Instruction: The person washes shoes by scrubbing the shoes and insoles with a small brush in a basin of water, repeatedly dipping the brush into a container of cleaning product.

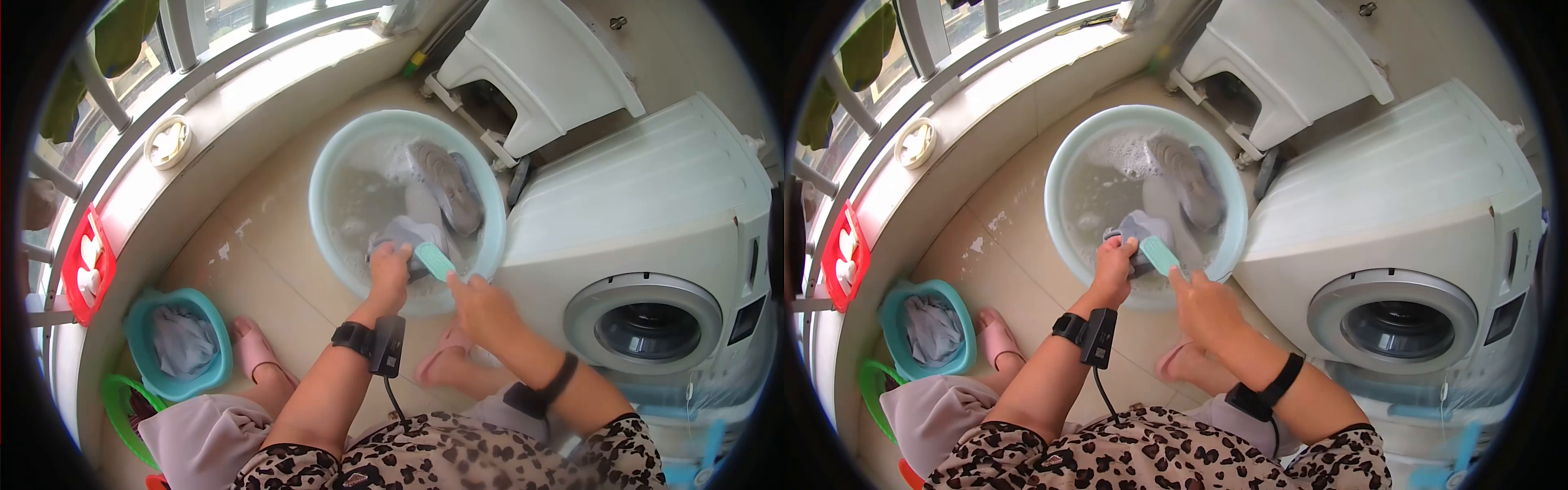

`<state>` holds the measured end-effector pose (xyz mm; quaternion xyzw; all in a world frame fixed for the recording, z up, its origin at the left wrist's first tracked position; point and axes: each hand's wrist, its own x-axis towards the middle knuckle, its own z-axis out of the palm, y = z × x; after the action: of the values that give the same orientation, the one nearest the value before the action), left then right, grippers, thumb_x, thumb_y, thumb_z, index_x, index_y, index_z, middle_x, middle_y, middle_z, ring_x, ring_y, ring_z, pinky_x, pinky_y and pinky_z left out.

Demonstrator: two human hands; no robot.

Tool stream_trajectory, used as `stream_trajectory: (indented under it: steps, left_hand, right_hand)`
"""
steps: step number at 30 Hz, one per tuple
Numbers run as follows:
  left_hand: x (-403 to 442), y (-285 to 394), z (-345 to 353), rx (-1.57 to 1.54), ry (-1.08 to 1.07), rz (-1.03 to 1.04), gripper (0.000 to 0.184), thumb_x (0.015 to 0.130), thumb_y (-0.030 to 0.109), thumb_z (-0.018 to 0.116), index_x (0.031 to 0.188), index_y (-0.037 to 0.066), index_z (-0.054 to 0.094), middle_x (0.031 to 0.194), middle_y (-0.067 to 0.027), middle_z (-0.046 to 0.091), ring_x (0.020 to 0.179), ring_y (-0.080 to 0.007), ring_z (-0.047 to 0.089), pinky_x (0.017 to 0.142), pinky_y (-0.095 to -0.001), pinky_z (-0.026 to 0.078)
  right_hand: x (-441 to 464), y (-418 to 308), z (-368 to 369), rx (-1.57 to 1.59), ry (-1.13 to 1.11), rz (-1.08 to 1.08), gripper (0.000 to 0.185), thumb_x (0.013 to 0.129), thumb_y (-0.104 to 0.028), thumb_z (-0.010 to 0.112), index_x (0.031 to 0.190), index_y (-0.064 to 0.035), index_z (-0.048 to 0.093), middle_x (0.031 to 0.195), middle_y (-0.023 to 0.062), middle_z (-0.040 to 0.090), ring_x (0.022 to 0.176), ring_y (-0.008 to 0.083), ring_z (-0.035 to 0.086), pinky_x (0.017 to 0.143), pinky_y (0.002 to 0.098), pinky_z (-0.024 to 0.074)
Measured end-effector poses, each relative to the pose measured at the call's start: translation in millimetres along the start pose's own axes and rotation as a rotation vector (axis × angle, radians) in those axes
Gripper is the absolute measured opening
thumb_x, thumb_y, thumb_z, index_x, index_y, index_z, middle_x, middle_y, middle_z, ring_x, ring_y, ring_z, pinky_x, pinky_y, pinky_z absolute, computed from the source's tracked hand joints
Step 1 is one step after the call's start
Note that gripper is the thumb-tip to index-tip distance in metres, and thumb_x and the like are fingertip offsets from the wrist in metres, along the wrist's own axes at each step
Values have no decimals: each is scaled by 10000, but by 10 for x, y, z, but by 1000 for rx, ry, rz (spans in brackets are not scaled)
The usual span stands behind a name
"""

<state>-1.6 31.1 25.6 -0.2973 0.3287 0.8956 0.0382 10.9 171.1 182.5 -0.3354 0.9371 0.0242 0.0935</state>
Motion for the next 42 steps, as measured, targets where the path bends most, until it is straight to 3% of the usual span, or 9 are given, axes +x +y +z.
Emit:
stream_trajectory:
  steps: [5, 9, 16, 25, 28, 32, 36, 39, 42]
  left_hand:
    - [114, 145, -42, -308, 139, -46, 202, 915, 141, 526, 1046, -11, 535, 992, -107, 568, 844, -230, 562, 762, -371, 464]
    - [-61, 569, -195, -450, 167, -177, 279, 953, 193, 482, 1137, -17, 489, 1150, -178, 543, 975, -316, 571, 851, -473, 456]
    - [84, 570, -533, -365, 290, -134, 365, 978, 270, 447, 1190, -27, 475, 1164, -185, 555, 1051, -318, 563, 937, -461, 434]
    - [-53, 491, -417, -221, 82, -108, 388, 984, 371, 428, 1147, 36, 534, 1089, -103, 596, 987, -243, 579, 889, -380, 459]
    - [-72, 459, -619, 136, -16, 26, 382, 990, 362, 415, 1150, 35, 532, 1087, -97, 588, 979, -240, 578, 895, -366, 456]
    - [-297, 504, -375, 530, -76, 229, 295, 884, 209, 519, 1112, 22, 514, 911, 6, 496, 804, -112, 459, 734, -236, 382]
    - [-476, 514, -189, 612, -67, 227, 302, 867, 158, 587, 1117, 10, 503, 841, 41, 491, 723, -71, 440, 673, -207, 397]
    - [-393, 447, -326, 649, -73, 243, 272, 903, 147, 567, 1132, 20, 492, 874, 36, 508, 741, -73, 475, 679, -206, 434]
    - [-342, 436, -352, 666, 16, 227, 236, 933, 172, 547, 1125, 43, 499, 881, 41, 503, 728, -60, 474, 656, -180, 426]
  right_hand:
    - [595, -32, 353, 137, 374, -66, 403, 803, -89, 591, 1205, -68, 561, 761, 117, 548, 607, 319, 596, 521, 399, 491]
    - [318, -5, 780, 292, 386, -86, 396, 826, -58, 579, 1222, -50, 556, 780, 146, 531, 638, 324, 573, 551, 407, 471]
    - [399, -53, 1468, 701, 496, 194, 413, 840, -55, 552, 1253, -44, 526, 827, 148, 570, 716, 351, 579, 651, 450, 482]
    - [622, -559, 1277, 900, 585, 167, 465, 854, -64, 537, 1314, -119, 494, 778, 131, 532, 709, 324, 576, 601, 425, 488]
    - [649, -621, 1371, 1024, 704, 265, 435, 863, -88, 532, 1297, -105, 510, 799, 168, 595, 713, 359, 595, 622, 449, 484]
    - [632, -372, 1691, 1187, 491, 563, 366, 869, -125, 538, 1221, -25, 548, 780, 245, 626, 742, 409, 614, 654, 456, 478]
    - [695, -613, 1184, 1300, 754, 368, 354, 892, -169, 534, 1218, -33, 549, 786, 226, 620, 754, 394, 610, 641, 454, 477]
    - [608, -515, 1210, 1111, 581, 364, 330, 888, -159, 526, 1203, -70, 566, 804, 211, 636, 759, 367, 624, 648, 450, 495]
    - [580, -198, 1529, 1236, 342, 650, 311, 887, -86, 521, 1186, -38, 588, 836, 193, 655, 767, 327, 648, 669, 400, 497]
